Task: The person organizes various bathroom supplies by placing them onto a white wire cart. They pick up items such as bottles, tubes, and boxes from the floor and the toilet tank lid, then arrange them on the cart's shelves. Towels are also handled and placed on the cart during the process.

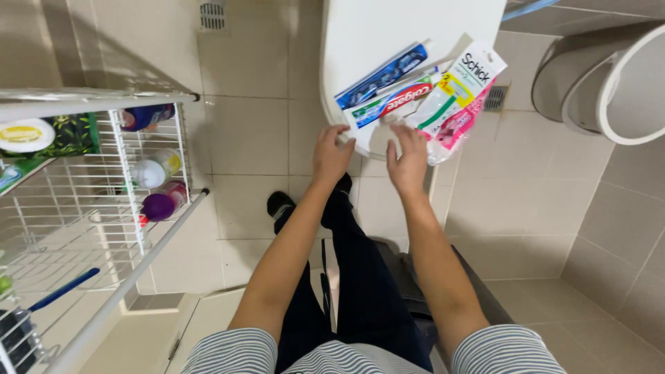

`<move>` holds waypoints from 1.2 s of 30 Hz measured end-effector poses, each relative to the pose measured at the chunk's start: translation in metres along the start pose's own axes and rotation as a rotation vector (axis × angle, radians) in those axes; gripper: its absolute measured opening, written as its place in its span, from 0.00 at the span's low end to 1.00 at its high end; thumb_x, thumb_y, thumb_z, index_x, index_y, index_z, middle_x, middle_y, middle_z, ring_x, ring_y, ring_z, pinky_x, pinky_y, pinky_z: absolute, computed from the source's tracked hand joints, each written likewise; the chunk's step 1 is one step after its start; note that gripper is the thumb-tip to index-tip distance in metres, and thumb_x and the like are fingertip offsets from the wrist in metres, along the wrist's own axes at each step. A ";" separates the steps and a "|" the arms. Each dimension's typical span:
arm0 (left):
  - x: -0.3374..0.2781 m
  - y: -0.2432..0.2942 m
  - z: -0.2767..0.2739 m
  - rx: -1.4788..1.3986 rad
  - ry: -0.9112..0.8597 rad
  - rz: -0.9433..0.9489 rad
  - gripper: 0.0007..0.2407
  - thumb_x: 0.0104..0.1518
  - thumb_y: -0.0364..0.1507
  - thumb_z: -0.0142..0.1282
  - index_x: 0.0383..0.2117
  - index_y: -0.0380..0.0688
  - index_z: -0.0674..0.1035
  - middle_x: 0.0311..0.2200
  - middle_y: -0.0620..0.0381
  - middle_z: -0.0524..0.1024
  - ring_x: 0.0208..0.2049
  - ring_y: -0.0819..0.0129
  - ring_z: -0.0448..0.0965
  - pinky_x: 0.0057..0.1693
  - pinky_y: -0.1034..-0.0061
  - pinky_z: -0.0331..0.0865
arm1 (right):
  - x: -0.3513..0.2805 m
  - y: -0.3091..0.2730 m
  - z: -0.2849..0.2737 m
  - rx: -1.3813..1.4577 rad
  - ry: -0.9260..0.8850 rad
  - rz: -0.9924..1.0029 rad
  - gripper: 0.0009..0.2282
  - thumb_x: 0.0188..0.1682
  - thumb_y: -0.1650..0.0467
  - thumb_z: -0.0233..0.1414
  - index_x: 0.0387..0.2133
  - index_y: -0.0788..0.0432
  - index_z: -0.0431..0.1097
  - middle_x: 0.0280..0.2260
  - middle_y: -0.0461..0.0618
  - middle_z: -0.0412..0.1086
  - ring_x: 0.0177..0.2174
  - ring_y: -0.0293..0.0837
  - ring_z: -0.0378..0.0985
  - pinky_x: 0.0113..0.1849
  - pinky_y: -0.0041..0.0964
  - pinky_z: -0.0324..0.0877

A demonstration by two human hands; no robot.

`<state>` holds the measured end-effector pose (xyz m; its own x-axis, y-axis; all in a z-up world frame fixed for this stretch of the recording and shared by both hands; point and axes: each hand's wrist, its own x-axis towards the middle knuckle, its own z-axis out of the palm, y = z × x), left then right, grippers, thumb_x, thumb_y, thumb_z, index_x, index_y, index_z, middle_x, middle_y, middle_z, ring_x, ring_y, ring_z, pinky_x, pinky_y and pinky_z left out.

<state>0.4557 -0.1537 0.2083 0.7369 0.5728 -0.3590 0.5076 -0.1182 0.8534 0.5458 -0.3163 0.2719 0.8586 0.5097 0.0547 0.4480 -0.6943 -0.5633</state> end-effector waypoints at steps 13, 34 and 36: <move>0.068 0.060 0.039 0.551 -0.076 0.036 0.22 0.60 0.35 0.57 0.63 0.58 0.70 0.50 0.62 0.75 0.55 0.58 0.69 0.58 0.52 0.62 | 0.120 0.063 -0.017 -0.494 -0.162 -0.289 0.19 0.46 0.74 0.53 0.52 0.46 0.75 0.55 0.42 0.70 0.50 0.53 0.68 0.50 0.54 0.61; 0.082 -0.007 0.039 -0.098 0.424 -0.151 0.25 0.63 0.33 0.57 0.66 0.45 0.64 0.53 0.45 0.69 0.39 0.63 0.74 0.48 0.72 0.73 | 0.197 0.070 0.007 -0.431 -0.426 -0.330 0.23 0.44 0.64 0.65 0.55 0.45 0.71 0.62 0.48 0.63 0.62 0.59 0.60 0.59 0.69 0.54; 0.084 -0.006 0.038 -0.097 0.423 -0.172 0.26 0.63 0.32 0.58 0.66 0.46 0.63 0.53 0.46 0.69 0.37 0.64 0.73 0.47 0.73 0.73 | 0.200 0.061 0.015 -0.423 -0.494 -0.190 0.24 0.49 0.61 0.63 0.60 0.42 0.68 0.62 0.51 0.63 0.61 0.62 0.60 0.60 0.68 0.55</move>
<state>0.5320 -0.1357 0.1589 0.3883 0.8604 -0.3301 0.5477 0.0726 0.8335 0.7407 -0.2492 0.2366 0.5855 0.7455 -0.3186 0.7254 -0.6572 -0.2049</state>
